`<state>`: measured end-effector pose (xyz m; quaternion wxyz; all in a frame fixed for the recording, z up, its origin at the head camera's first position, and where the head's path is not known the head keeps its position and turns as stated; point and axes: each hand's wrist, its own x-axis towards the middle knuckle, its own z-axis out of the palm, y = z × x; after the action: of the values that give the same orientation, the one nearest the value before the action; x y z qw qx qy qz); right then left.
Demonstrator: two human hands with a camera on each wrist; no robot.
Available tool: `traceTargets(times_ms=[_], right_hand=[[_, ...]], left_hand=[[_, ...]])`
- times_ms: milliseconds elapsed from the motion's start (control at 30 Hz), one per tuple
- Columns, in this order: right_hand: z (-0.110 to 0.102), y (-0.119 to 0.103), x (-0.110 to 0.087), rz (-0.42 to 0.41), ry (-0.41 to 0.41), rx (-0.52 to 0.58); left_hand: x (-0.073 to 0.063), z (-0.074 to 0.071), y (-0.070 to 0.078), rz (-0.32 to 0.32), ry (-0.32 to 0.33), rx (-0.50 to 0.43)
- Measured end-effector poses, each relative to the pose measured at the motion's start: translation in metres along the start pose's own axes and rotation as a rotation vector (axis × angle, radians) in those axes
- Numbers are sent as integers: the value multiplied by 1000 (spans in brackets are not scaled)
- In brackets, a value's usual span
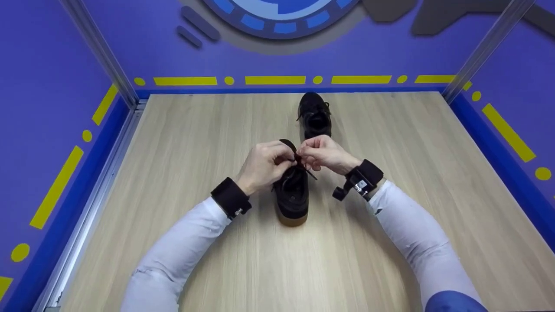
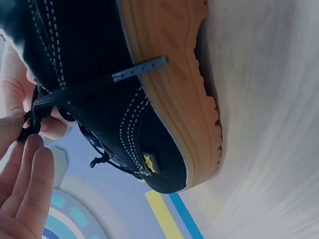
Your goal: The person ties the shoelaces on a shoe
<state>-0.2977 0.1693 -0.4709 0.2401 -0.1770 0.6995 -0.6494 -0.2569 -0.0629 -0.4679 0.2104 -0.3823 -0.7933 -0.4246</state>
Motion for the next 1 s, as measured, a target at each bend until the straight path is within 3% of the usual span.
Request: traceTargets(times_ms=[200, 400, 533, 800, 1000], right_hand=[[-5, -2, -1, -89, 92, -14], [-7, -5, -3, -152, 6, -8], [-7, -2, -1, -152, -56, -21], [-9, -1, 2, -83, -157, -96], [-9, -4, 1, -63, -139, -179]], left_hand=[[2, -4, 1, -25, 9, -55], [3, -7, 1, -87, 6, -92], [2, -6, 0, -108, -6, -124], [0, -2, 0, -33, -12, -79], [-2, 0, -1, 6, -4, -59]])
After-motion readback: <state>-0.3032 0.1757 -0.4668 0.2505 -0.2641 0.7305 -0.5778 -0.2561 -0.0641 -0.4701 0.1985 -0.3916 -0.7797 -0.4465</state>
